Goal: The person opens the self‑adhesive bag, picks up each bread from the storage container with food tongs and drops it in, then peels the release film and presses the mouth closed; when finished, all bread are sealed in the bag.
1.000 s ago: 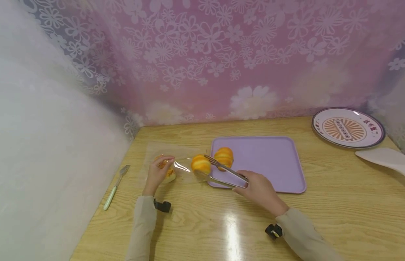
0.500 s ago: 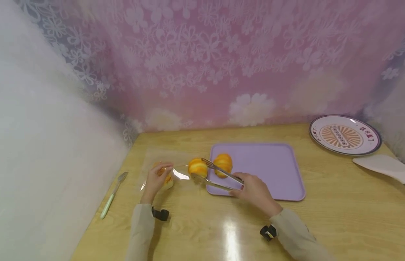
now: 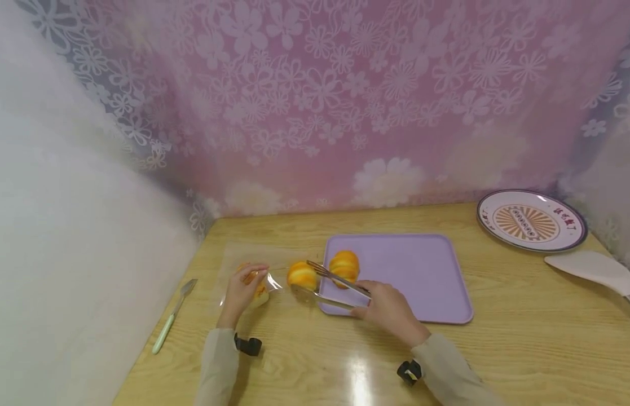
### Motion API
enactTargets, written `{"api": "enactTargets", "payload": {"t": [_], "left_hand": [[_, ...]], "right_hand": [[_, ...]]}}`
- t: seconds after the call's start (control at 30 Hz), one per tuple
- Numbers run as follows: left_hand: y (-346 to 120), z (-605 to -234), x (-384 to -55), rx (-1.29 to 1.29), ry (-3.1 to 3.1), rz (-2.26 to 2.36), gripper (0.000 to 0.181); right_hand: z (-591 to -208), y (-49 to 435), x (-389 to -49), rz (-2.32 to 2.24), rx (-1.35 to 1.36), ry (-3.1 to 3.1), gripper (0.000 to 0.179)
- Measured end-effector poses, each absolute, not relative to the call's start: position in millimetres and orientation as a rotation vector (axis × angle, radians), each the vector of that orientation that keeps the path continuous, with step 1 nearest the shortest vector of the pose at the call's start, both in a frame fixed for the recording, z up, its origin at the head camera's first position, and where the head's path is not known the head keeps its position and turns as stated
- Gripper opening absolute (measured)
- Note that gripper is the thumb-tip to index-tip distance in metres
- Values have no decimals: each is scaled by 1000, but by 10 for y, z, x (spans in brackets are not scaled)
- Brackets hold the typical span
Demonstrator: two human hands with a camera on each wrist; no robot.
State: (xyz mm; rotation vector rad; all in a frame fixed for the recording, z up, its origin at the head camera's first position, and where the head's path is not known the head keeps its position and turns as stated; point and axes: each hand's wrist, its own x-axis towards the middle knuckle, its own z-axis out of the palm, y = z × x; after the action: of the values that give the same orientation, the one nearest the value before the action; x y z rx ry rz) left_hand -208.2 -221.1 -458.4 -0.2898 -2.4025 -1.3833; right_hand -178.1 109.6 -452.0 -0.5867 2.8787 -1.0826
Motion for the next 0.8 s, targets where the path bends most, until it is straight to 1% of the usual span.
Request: {"api": "enactTargets", "payload": {"t": [0.17,0.23,0.37,0.63,0.8], "left_hand": [[-2267,-4792,-2188,-271,-2366,-1366,16],[-2284,-4819,-2207,-270,-2366,-1379,17],[-2303,-4834,-2232,-286,-2372,-1395,18],[-2154,-4488,-2030,-281,-2397,-1372,16],[-2211,-4688,-2153,-295,-2363,-1369,15]], "right_hand": [[-4535,998,-1821,-1074,-583,2898,59],[-4543,948,-1847,-1059,-596,2911,57],[-4553,831,-1896,-1023,-616,2931,54],[-4581,547,-1941,-1053,-549,2895,59],[-4628,407,-1955,-1087,-538,2912,60]]}}
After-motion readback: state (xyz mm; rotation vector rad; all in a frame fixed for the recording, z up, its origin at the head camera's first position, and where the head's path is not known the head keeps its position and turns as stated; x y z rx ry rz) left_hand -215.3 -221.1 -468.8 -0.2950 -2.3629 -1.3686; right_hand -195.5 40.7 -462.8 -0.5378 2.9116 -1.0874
